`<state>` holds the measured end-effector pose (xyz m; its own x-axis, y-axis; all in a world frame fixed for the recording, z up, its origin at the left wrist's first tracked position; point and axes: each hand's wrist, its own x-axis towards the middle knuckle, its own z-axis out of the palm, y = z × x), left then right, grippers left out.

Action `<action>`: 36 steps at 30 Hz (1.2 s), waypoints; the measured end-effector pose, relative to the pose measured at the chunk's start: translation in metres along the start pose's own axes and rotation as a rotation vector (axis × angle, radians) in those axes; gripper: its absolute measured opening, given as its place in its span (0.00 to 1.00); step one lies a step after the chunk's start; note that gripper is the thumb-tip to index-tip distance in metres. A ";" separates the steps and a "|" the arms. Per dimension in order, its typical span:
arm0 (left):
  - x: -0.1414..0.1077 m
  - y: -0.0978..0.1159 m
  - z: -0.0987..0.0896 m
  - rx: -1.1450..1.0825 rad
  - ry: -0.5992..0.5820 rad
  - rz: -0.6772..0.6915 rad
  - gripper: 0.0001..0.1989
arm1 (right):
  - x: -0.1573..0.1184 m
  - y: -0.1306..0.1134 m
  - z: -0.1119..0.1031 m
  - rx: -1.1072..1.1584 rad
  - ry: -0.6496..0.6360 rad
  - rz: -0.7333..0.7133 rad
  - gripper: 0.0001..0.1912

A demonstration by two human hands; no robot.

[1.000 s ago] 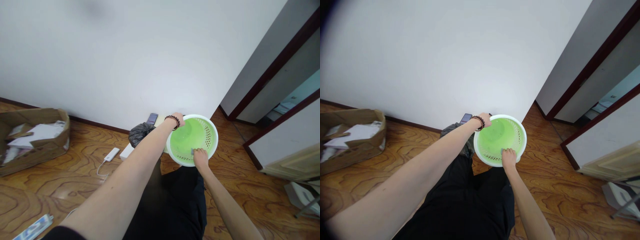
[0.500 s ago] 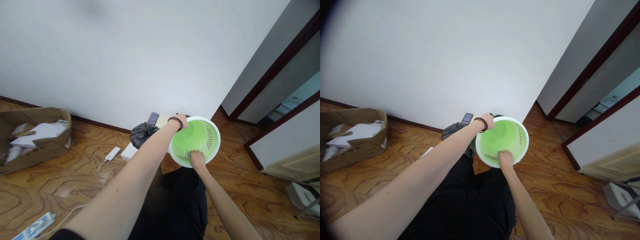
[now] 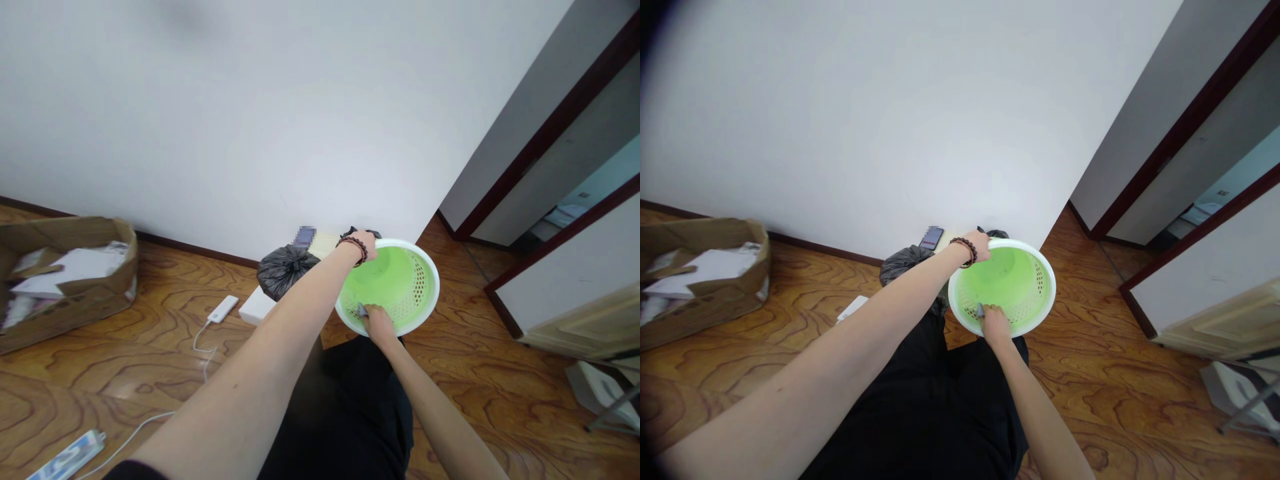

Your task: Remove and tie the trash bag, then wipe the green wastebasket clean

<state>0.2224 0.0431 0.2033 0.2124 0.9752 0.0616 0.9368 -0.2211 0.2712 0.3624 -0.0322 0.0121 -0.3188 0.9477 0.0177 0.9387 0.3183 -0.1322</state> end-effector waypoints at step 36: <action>0.026 -0.007 0.028 0.215 -0.106 0.022 0.21 | -0.003 0.015 -0.007 -0.055 -0.062 0.065 0.14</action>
<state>0.2288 0.0698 0.1757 0.2507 0.9673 -0.0393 0.9669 -0.2481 0.0597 0.3788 -0.0298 0.0171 -0.2630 0.9635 -0.0503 0.9628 0.2589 -0.0769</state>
